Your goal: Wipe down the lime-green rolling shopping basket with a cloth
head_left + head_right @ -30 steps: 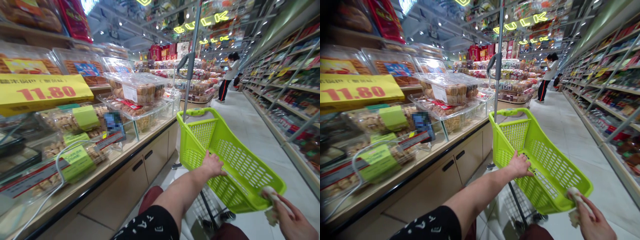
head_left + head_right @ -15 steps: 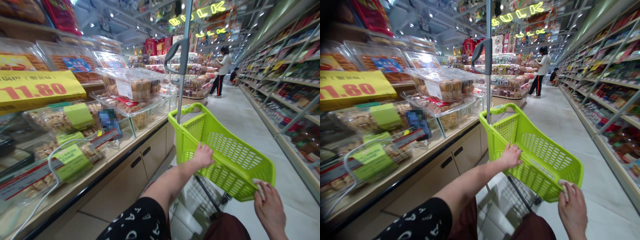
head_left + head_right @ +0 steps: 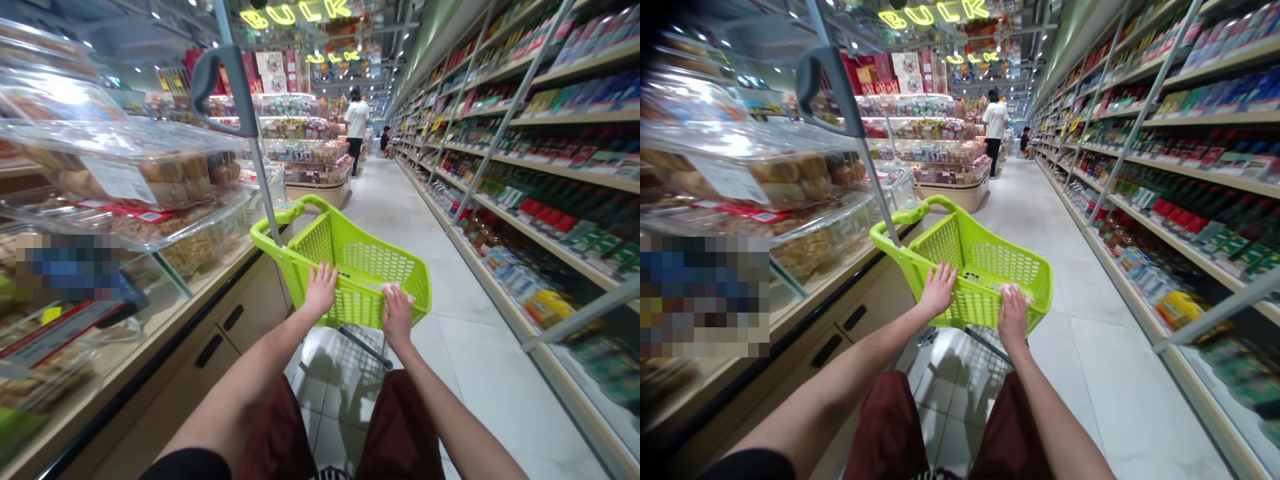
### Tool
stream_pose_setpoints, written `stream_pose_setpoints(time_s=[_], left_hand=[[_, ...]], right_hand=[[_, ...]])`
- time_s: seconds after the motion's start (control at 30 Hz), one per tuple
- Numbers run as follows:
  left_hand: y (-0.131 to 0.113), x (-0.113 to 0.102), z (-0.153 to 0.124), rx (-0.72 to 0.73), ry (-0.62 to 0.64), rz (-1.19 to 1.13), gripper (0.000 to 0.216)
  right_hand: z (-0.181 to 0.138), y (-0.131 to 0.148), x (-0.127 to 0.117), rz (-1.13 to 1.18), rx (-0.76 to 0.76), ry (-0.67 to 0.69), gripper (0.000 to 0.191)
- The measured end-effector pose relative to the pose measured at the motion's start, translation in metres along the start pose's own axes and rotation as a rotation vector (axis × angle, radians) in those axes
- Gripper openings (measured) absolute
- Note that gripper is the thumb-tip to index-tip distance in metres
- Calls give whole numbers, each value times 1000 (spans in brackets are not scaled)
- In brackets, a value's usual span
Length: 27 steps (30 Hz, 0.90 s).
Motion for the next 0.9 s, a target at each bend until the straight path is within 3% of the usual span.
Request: stream_pose_setpoints(time_s=[0.13,0.3,0.37,0.43,0.5,0.7,0.8,0.9], left_hand=[[6,0,-7,3,16,25,62],[17,-5,-17,91,15,-2,63],[16,-6,-19,65,1,-6,63],[12,-6,-20,17,7,-9,63],[6,-6,-19,-15,33,-8,64],[3,-13,-19,-8,70,-23,61],[-1,-24,-23,41,-1,-67,59],[-21,-36,-26,157,-91,-134,54]], right_hand=[[6,21,10,-2,-61,41,57],[-10,-24,-3,-49,-14,41,55],[-16,-42,-12,-51,55,3,55],[-16,-43,-14,-34,97,-17,55],[-8,-25,-8,1,93,-12,54],[28,69,24,165,-79,133,52],[32,81,27,248,-63,154,52],[29,72,23,377,-44,129,53]])
Point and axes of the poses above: each hand's wrist, its own z-axis towards the middle knuckle, its own x-axis out of the palm, y = z × x, the point moved 5 cm from there along z, towards the middle knuckle, and after that the axes turned 10 degrees about y, right-handed, at the moved point
